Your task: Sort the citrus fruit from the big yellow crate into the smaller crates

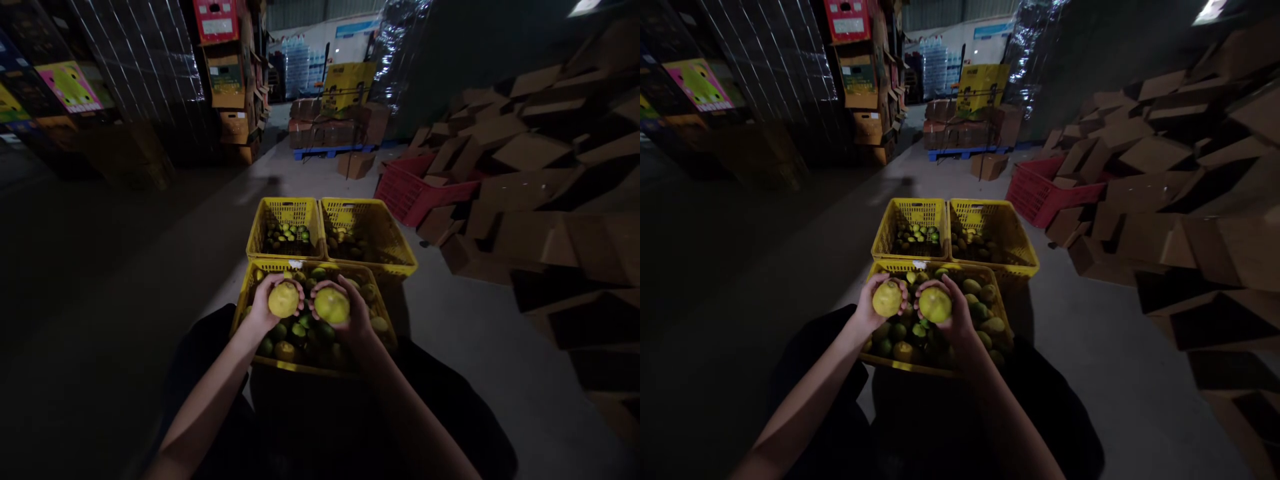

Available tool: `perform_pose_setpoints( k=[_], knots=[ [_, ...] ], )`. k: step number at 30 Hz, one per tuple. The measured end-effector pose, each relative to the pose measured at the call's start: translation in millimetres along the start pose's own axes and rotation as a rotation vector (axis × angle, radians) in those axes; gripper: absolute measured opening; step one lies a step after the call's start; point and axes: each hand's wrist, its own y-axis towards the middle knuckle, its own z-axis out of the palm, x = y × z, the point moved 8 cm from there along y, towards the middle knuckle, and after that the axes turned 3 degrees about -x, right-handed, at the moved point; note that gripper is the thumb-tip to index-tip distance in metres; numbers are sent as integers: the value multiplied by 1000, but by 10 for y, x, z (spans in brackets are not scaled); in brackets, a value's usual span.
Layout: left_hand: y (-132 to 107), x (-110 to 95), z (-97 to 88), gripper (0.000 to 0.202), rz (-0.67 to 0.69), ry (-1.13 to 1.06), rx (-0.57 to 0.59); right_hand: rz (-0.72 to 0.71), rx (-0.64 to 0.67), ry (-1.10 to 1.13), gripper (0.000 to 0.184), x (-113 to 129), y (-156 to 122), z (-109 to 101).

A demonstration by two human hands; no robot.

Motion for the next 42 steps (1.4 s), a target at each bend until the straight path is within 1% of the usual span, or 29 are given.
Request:
perform_pose_setpoints(
  k=[3, 5, 9, 14, 18, 22, 24, 27, 29, 33, 36, 39, 42],
  knots=[
    [30, 5, -96, 29, -51, -147, -136, 83, -40, 46, 28, -69, 35, -72],
    [55, -11, -143, 27, -38, -219, -183, 112, -51, 78, 31, -100, 58, -122],
    [92, 2, -146, 32, -13, -295, -159, 112, -73, 101, 38, -112, 82, -193],
    [115, 103, -119, 39, 61, -465, -139, 71, -114, 153, 30, -110, 73, -194],
    [136, 215, -97, 40, 65, -541, -148, 3, -145, 200, 28, -116, 82, -186],
    [143, 233, -113, 38, 75, -538, -172, -53, -177, 211, 36, -100, 68, -177],
    [147, 218, -120, 37, 87, -518, -171, -62, -169, 212, 39, -86, 54, -157],
    [161, 193, -124, 36, 104, -498, -169, -75, -149, 238, 39, -70, 51, -156],
    [178, 185, -134, 35, 110, -489, -189, -85, -164, 283, 36, -76, 71, -208],
    [210, 212, -204, 36, 78, -475, -318, -100, -235, 339, 27, -122, 148, -363],
    [219, 226, -246, 36, 66, -463, -396, -57, -273, 392, 24, -193, 198, -423],
    [234, 196, -244, 35, 101, -404, -378, -52, -235, 403, 27, -205, 230, -402],
    [246, 175, -239, 35, 123, -379, -339, -78, -184, 376, 37, -177, 235, -370]
  ],
)
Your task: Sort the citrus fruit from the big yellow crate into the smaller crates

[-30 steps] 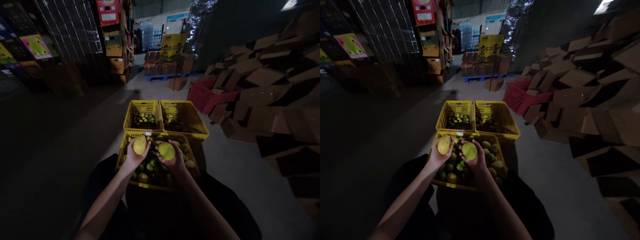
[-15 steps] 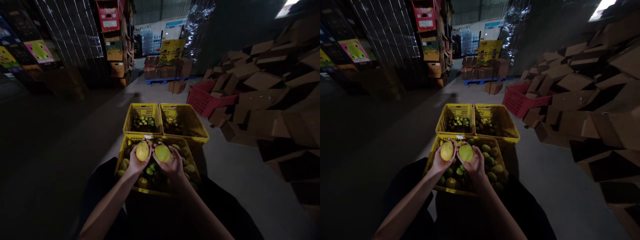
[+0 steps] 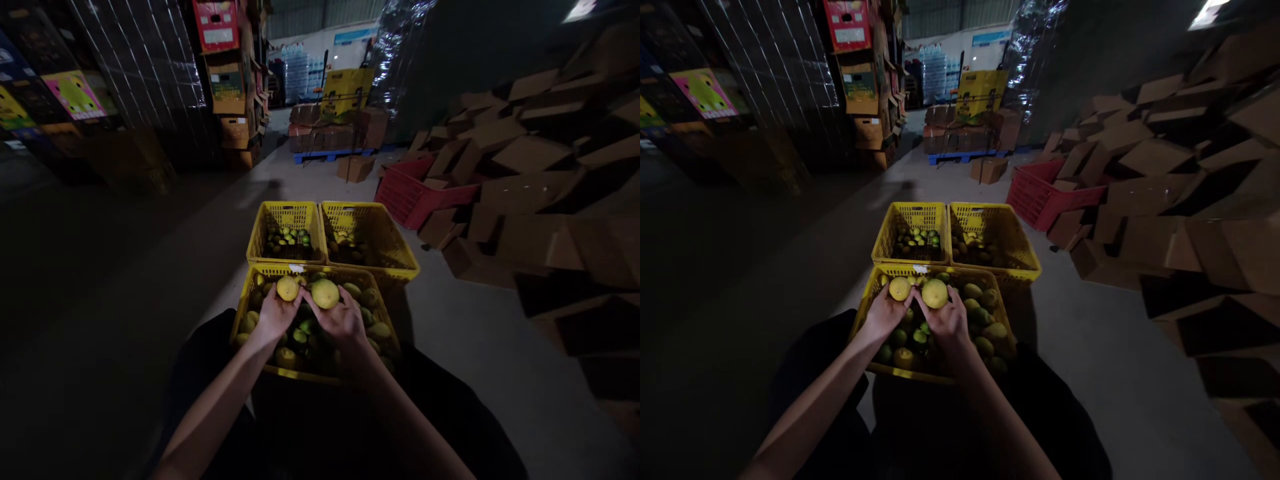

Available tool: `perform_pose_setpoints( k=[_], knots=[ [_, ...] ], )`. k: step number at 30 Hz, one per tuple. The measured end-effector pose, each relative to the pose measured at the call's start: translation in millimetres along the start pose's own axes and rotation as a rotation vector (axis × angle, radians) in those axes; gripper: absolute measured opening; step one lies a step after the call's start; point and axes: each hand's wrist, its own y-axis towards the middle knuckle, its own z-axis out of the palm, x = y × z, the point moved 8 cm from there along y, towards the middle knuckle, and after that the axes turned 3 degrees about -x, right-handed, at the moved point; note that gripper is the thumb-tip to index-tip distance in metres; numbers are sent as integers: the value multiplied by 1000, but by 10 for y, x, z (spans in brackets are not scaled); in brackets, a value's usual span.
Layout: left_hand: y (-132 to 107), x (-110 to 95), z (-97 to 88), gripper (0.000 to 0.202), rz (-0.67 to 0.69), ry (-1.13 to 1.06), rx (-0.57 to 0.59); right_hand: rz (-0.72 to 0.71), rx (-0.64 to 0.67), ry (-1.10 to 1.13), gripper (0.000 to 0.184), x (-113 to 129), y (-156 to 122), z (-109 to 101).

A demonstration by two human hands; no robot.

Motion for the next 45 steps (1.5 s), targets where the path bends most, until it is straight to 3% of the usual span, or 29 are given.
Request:
perform_pose_setpoints(
  k=[5, 9, 11, 13, 16, 18, 21, 25, 30, 35, 39, 45],
  knots=[
    [-10, 57, 3, 31, -117, -58, 16, 33, 30, -123, 35, 8, -39, 28],
    [-27, 31, 5, 46, -102, 36, 14, 31, 15, -200, 27, 66, -72, 50],
    [-45, -64, 19, 39, 18, 133, 21, -47, -26, -196, 25, 153, -91, 59],
    [-106, -237, 69, 22, 240, 247, 46, -184, -38, -223, 28, 268, -135, 108],
    [-307, -475, 232, 43, 612, 463, 137, -470, -3, -456, 40, 438, -266, 267],
    [-424, -535, 321, 55, 761, 580, 190, -677, 4, -662, 50, 514, -381, 370],
    [-493, -553, 349, 59, 853, 638, 220, -931, 6, -856, 64, 562, -527, 445],
    [-460, -538, 328, 55, 883, 739, 240, -1040, 12, -1007, 66, 538, -558, 422],
    [-371, -571, 316, 58, 863, 827, 273, -917, 14, -955, 68, 551, -464, 384],
    [-246, -516, 242, 57, 542, 580, 294, -643, 139, -782, 56, 577, -378, 454],
    [-236, -396, 237, 40, 270, 408, 333, -432, 203, -657, 46, 548, -369, 480],
    [-248, -330, 255, 24, 170, 304, 344, -319, 214, -633, 44, 471, -392, 509]
  ],
)
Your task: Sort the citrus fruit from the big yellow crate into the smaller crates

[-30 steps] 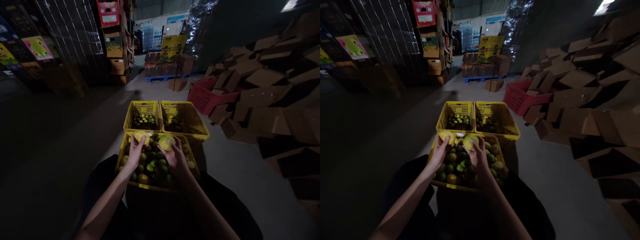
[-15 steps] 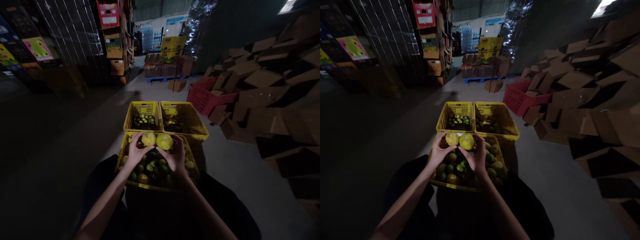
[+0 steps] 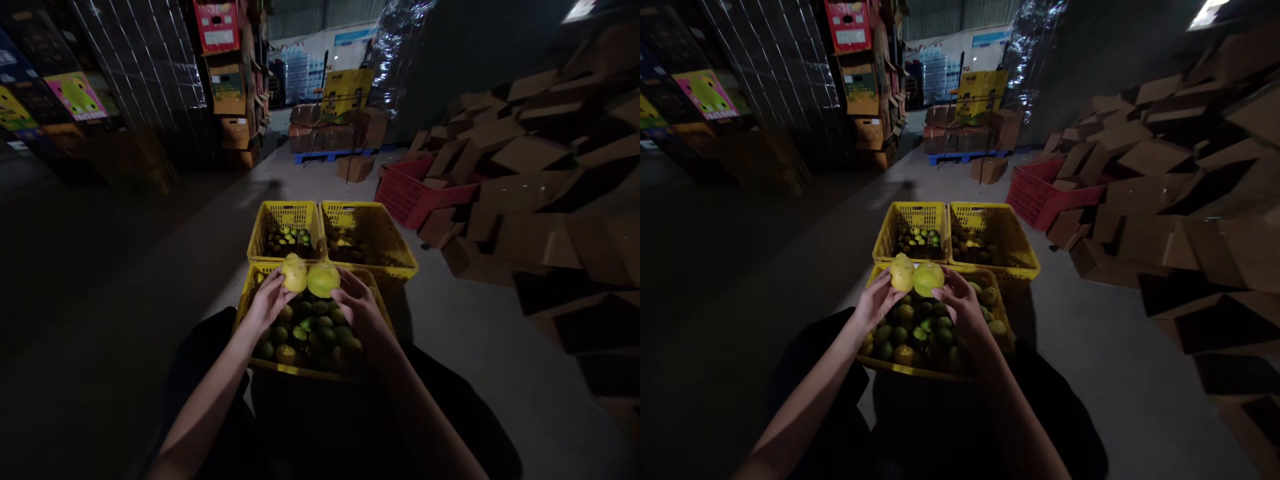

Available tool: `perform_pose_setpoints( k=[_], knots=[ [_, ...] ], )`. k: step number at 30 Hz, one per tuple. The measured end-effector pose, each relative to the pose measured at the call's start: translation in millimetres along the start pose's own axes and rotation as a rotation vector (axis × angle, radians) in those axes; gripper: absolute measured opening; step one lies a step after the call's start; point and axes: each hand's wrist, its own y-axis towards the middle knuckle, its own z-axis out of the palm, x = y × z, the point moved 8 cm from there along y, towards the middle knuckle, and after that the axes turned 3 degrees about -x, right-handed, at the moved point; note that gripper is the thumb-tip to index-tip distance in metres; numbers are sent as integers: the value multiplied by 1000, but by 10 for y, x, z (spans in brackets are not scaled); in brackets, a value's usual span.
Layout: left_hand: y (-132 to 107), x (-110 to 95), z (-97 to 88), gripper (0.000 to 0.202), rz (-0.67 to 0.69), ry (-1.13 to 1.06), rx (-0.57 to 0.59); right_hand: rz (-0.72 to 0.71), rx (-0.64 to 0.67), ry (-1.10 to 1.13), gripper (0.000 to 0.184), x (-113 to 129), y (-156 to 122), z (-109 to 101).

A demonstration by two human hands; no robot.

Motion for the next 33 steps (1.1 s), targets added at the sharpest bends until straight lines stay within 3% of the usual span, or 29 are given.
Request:
perform_pose_setpoints(
  k=[8, 13, 20, 26, 29, 33],
  knots=[
    [-71, -10, 98, 38, 95, 115, 65, 34, -44, 46, 34, -91, 31, -38],
    [-70, -6, 49, 58, 158, 145, 4, 80, -50, 114, 35, -237, 73, -45],
    [-73, 18, 21, 54, 174, 239, -24, 192, -24, 152, 27, -509, 96, 23],
    [-90, -79, 127, 58, 265, 494, 103, 29, -78, -86, 55, -393, 45, -21],
    [-111, -118, 158, 54, 308, 542, 156, -56, -56, -151, 59, -307, 39, -48],
    [-147, -155, 200, 45, 330, 523, 195, -68, 18, -131, 61, -236, 14, -1]
  ],
)
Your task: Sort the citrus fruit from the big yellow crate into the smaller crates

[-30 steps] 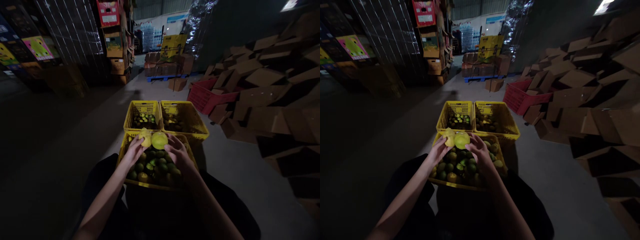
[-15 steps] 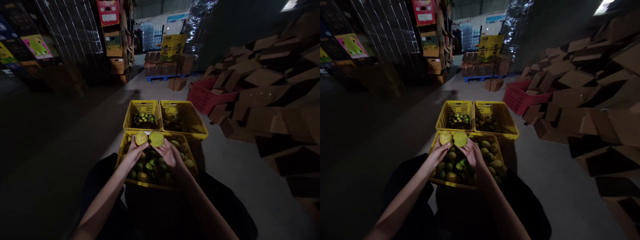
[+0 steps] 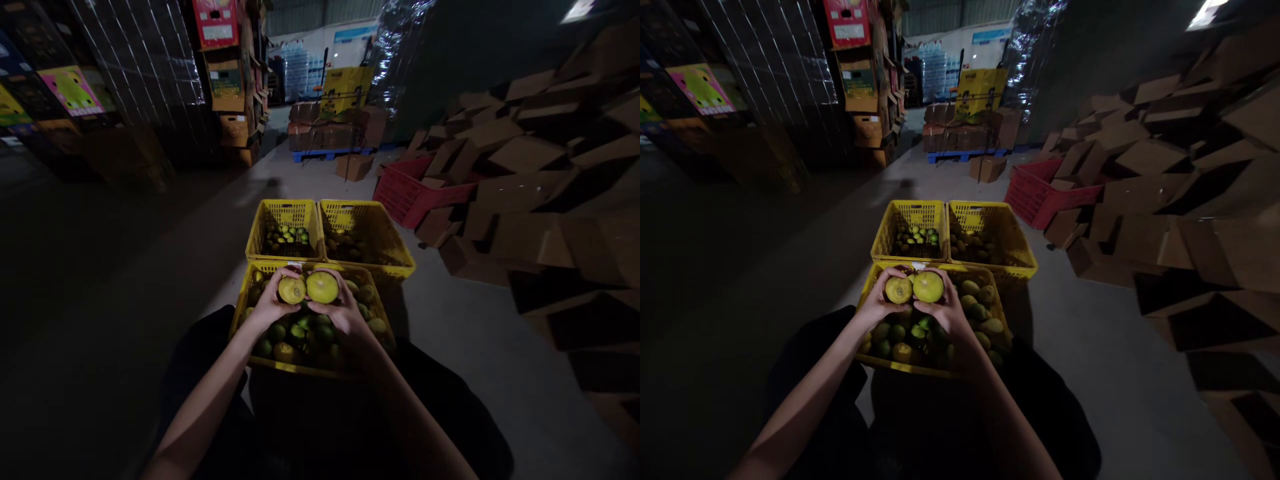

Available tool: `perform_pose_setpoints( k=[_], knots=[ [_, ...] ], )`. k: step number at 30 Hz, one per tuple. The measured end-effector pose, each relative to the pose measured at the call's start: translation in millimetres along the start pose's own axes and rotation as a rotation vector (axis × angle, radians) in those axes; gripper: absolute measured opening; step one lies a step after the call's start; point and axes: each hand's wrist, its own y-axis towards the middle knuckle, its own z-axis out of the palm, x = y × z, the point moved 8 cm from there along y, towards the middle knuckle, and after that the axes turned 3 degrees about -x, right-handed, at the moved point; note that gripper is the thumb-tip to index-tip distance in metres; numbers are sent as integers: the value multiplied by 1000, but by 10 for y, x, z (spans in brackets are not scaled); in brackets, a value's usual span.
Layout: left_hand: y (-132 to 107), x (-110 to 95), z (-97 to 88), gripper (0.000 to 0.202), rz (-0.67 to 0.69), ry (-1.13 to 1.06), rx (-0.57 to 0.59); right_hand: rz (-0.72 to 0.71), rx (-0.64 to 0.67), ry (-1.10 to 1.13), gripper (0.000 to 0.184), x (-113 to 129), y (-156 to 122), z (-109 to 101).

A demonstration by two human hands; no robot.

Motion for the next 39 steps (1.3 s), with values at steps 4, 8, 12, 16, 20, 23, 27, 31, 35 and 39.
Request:
perform_pose_setpoints(
  k=[4, 8, 12, 16, 20, 23, 27, 31, 35, 39],
  knots=[
    [18, -18, -12, 45, 1, -11, -12, -26, 16, -25, 59, 46, -7, 9],
    [33, -11, -48, 43, 24, 33, -30, -64, 7, -51, 59, 49, 8, -22],
    [28, 76, -79, 49, -53, -75, -66, -14, -19, -9, 59, 10, 4, -3],
    [22, 188, -55, 68, -206, -331, -102, 103, -47, 68, 56, -45, -20, 73],
    [25, 237, -3, 64, -339, -568, -103, 240, 3, 210, 39, -131, -28, 144],
    [32, 263, -18, 57, -397, -649, -130, 290, 36, 271, 40, -175, -7, 130],
    [31, 293, -15, 52, -434, -661, -127, 345, 32, 348, 46, -215, 15, 70],
    [-41, 392, 19, 35, -547, -761, -189, 366, 15, 435, 43, -243, 23, 38],
    [-120, 514, 56, 17, -599, -937, -290, 379, -96, 556, 35, -341, 24, -24],
    [-140, 629, 69, 19, -588, -998, -351, 412, -224, 616, 25, -482, 2, -103]
  ],
)
